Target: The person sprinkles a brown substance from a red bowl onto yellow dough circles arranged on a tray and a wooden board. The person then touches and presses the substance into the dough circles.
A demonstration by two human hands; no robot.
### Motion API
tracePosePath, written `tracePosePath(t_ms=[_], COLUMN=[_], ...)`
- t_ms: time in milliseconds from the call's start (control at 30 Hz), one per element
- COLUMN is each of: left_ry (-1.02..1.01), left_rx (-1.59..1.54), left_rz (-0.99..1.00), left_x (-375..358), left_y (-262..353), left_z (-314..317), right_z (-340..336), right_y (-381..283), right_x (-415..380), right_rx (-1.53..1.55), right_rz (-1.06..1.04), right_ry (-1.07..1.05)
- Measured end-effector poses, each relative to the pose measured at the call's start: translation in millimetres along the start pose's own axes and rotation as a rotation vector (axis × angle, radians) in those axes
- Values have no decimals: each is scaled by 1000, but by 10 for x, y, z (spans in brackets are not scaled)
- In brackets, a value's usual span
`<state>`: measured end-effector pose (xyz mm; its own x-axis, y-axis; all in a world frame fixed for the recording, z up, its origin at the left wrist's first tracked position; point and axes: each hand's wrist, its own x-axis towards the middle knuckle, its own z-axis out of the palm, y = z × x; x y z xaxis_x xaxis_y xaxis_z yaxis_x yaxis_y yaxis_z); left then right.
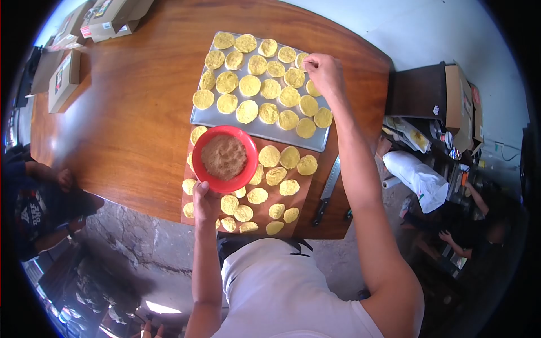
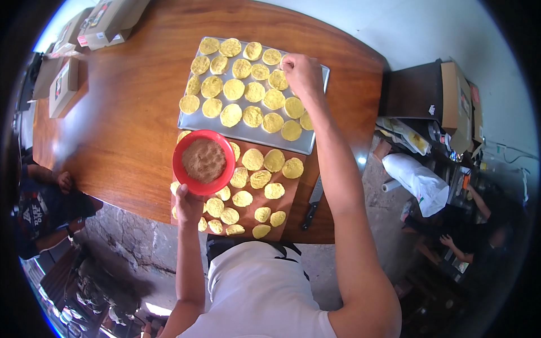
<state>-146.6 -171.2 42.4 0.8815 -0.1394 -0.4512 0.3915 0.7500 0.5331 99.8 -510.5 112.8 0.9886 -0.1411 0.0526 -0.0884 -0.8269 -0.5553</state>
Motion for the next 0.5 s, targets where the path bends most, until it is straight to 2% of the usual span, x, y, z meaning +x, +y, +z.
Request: tracePosePath(t_ms=[67,133,200,333,400,500], left_ry=[-14,19,26,7,3,-20], left_rx=[-18,16,-26,-50,-66,-12], left_rz=[-18,58,25,27,5,-2], left_x=[70,134,226,335,368,369], left_y=[20,-11,-123,-212,-249,-240], left_z=[69,314,250,492,564,733], right_z=[-52,-205,-238,-84,64,183], right_y=[-121,-352,-636,-878,-807,-806], right_x=[-63,-281,-615,-1204,-1346,-1505], right_rx=[15,128,241,366,115,-23], right_rz=[-37,5,-55,-209,-463,-473], right_ry=[10,-60,-112,-379,-311,-325])
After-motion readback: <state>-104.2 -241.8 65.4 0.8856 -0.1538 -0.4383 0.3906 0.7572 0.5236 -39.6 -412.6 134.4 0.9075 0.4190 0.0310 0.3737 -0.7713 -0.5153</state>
